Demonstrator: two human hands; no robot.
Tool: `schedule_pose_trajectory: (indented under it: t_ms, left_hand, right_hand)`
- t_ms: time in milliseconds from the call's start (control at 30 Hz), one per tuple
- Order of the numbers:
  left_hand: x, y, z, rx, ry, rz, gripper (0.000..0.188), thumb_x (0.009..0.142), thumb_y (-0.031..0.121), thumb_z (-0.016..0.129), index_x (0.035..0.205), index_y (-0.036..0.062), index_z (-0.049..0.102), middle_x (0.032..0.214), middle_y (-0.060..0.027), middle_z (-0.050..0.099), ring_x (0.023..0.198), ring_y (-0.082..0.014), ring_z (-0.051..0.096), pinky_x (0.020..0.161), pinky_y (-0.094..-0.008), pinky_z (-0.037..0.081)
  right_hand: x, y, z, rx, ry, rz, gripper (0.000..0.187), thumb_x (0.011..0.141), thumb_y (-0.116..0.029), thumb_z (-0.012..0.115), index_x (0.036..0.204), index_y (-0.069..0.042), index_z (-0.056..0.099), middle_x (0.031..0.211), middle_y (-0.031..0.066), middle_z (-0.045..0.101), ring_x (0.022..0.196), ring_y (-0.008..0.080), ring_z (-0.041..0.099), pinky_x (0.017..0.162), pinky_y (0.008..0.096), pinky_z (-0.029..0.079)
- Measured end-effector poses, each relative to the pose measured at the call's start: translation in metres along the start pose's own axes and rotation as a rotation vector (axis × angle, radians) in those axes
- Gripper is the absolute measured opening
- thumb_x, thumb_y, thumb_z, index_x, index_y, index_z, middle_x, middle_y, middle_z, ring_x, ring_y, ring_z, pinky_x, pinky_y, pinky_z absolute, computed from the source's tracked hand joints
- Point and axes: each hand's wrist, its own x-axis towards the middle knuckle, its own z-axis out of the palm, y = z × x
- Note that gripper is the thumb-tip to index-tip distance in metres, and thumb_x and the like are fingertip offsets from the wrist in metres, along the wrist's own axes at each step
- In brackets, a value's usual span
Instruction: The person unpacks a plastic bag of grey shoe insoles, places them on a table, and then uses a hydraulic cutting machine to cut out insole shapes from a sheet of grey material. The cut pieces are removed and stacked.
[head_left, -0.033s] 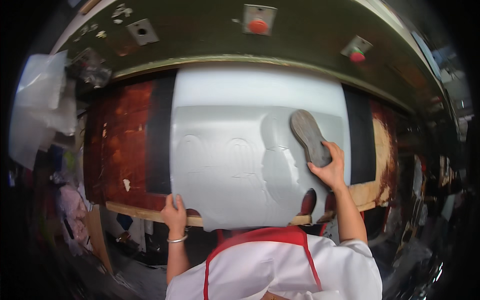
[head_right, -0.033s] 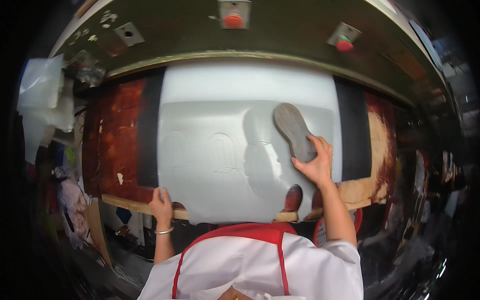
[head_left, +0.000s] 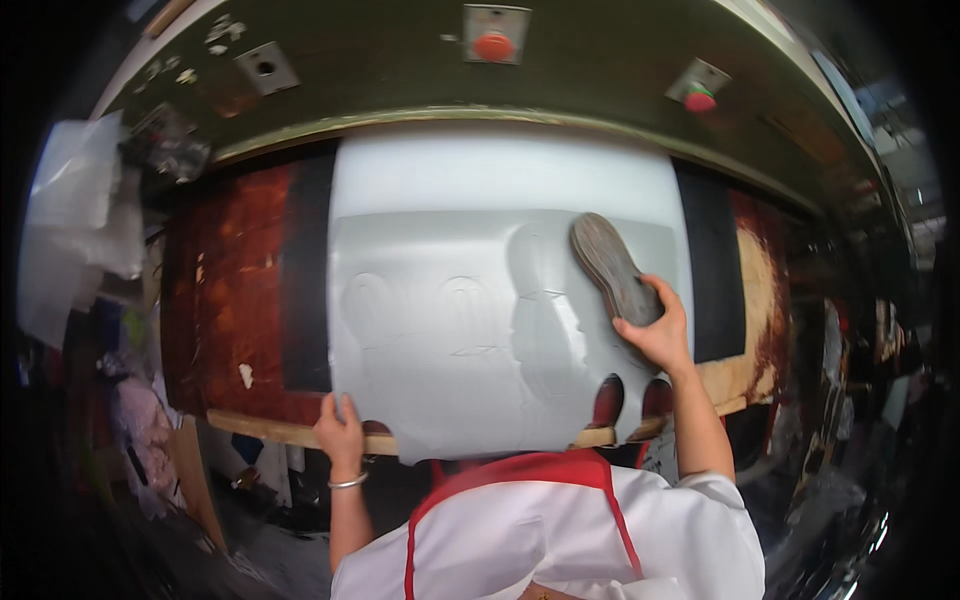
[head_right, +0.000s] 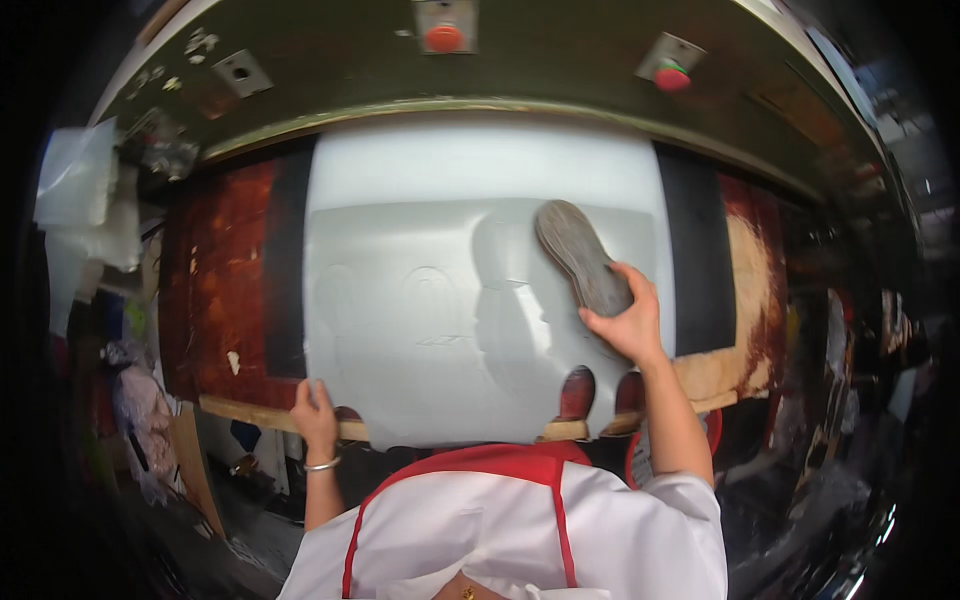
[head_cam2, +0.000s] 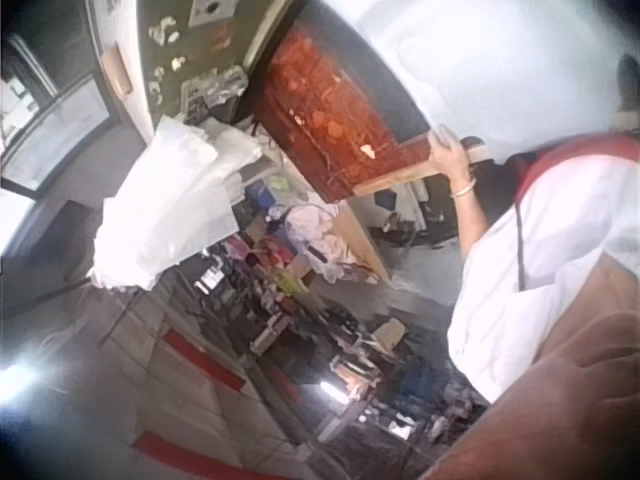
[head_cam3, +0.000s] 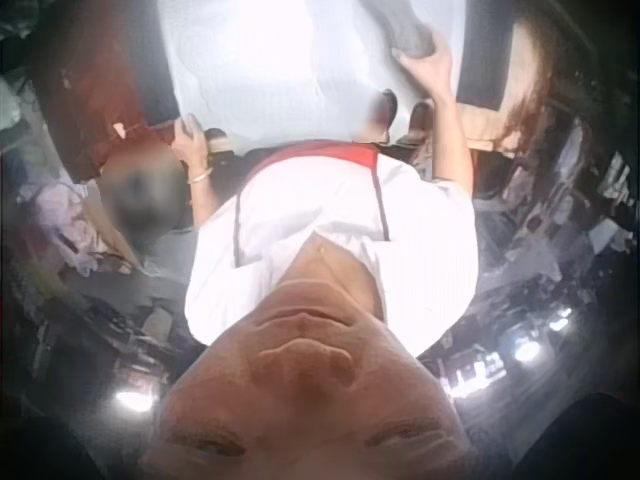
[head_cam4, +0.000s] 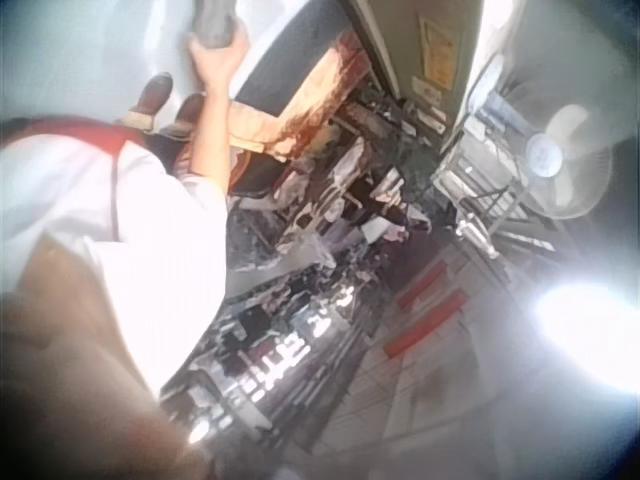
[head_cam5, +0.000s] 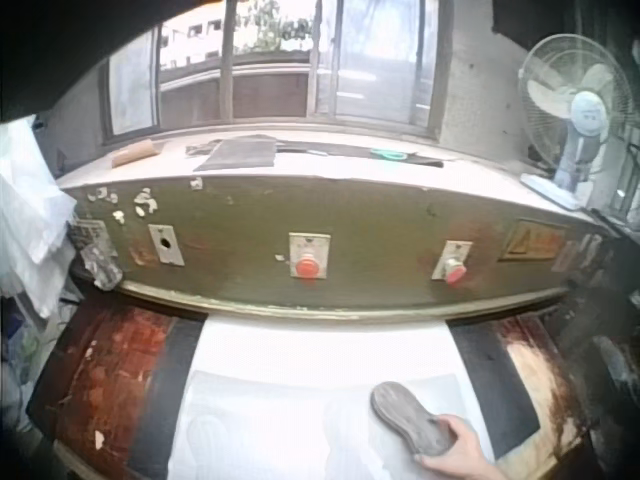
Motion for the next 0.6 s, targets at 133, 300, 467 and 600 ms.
schedule_pose_trajectory:
  t_ms: [133,300,467,600]
  left_hand:
    - [-0.016,-0.018,-0.007,-0.393,0.074,-0.065,0.014,0.093,0.012,0.056,0.087,-0.0002,0.057,0.065,0.0038,0.048,0.06,-0.0069,0.041,0.052,-0.0246,0.034]
    - [0.005,-0.015,-0.034,0.075,-0.069,0.139,0.019,0.092,0.017,0.057,0.084,0.0005,0.057,0.065,-0.0084,0.051,0.06,-0.0183,0.048,0.057,-0.0328,0.04]
    - [0.045,0.069,-0.029,-0.081,0.153,0.074,0.022,0.093,0.017,0.058,0.111,0.0033,0.059,0.081,-0.0043,0.062,0.072,-0.0138,0.057,0.067,-0.0281,0.048]
    - [0.032,0.208,0.058,-0.216,-0.055,0.614,0.028,0.084,0.006,0.061,0.112,0.0039,0.061,0.092,-0.0115,0.064,0.081,-0.0217,0.061,0.075,-0.0326,0.048]
  right_hand:
    - [0.0,0.039,-0.046,0.662,-0.017,0.244,0.051,0.065,-0.012,0.082,0.108,0.0,0.057,0.101,0.0081,0.062,0.1,0.0172,0.057,0.09,0.0295,0.044]
    - [-0.038,0.112,-0.086,-0.092,0.428,0.293,0.059,0.059,-0.024,0.082,0.11,-0.004,0.059,0.103,0.0172,0.062,0.1,0.0323,0.058,0.089,0.0385,0.046]
    - [-0.092,0.146,-0.088,-0.604,0.516,0.264,0.075,0.063,-0.025,0.078,0.13,-0.007,0.05,0.116,0.0208,0.053,0.105,0.0391,0.051,0.095,0.044,0.04]
    - [-0.104,0.12,-0.059,-0.378,0.539,-0.062,0.068,0.07,-0.021,0.075,0.133,-0.009,0.051,0.096,0.0166,0.062,0.089,0.0308,0.06,0.08,0.0405,0.048]
